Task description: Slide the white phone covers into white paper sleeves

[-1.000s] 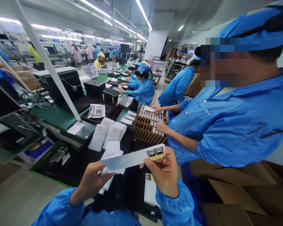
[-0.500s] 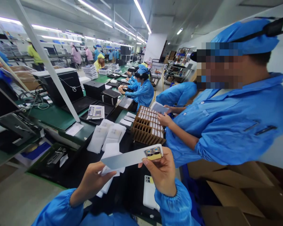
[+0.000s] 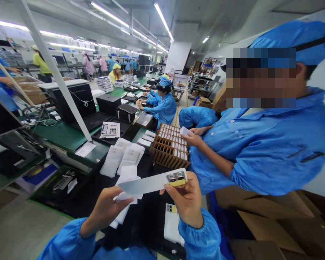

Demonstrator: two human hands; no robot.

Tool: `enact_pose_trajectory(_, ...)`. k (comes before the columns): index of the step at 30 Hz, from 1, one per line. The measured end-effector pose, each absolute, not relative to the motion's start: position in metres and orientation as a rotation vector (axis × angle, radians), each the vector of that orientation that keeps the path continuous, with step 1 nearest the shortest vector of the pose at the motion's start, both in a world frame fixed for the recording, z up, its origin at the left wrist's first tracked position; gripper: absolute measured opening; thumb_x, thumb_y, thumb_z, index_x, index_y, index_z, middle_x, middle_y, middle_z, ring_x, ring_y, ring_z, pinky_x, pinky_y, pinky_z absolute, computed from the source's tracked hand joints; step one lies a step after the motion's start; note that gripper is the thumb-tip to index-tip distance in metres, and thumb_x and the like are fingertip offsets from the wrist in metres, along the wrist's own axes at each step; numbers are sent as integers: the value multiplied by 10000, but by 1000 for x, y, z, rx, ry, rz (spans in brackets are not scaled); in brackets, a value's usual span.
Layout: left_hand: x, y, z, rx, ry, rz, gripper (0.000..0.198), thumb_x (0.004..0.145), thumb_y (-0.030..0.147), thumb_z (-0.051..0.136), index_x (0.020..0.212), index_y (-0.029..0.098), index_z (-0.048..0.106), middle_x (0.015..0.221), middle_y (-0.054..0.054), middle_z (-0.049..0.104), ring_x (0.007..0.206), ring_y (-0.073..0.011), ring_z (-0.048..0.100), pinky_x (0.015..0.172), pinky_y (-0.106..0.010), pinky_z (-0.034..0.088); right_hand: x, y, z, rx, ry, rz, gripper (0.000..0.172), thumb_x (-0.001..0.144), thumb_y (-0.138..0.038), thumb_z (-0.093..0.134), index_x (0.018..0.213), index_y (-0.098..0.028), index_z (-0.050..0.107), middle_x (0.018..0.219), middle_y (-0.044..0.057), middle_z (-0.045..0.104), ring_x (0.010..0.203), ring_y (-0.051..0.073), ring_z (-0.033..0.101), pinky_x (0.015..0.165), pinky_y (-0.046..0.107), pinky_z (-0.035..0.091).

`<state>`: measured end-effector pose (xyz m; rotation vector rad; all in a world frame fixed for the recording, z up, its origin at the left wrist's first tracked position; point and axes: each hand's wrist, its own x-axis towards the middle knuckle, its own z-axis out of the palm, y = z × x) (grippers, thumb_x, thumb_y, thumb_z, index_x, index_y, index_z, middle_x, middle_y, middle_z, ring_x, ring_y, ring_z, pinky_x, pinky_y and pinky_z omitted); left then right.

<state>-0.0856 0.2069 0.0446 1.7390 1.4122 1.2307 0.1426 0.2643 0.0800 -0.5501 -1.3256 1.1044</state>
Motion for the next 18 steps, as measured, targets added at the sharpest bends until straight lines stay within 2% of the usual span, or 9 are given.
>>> enact_pose_trajectory(8,-84,206,44,1690,1435,1210,193,784,265,676,624,160,695,572,2,664,533,-113,570,515,-195,407,141,260,85,-587,-1302,1057,293,792,-112,705,966,-255,518,750,-47,695,568,129,686,542,262,586)
enact_pose_trajectory(18,-83,203,38,1685,1483,1139,282,811,357,634,663,127,704,606,-35,672,568,-136,579,540,-218,408,140,254,78,-614,-1266,1069,320,790,-121,709,999,-266,515,772,-50,682,578,118,680,535,259,586)
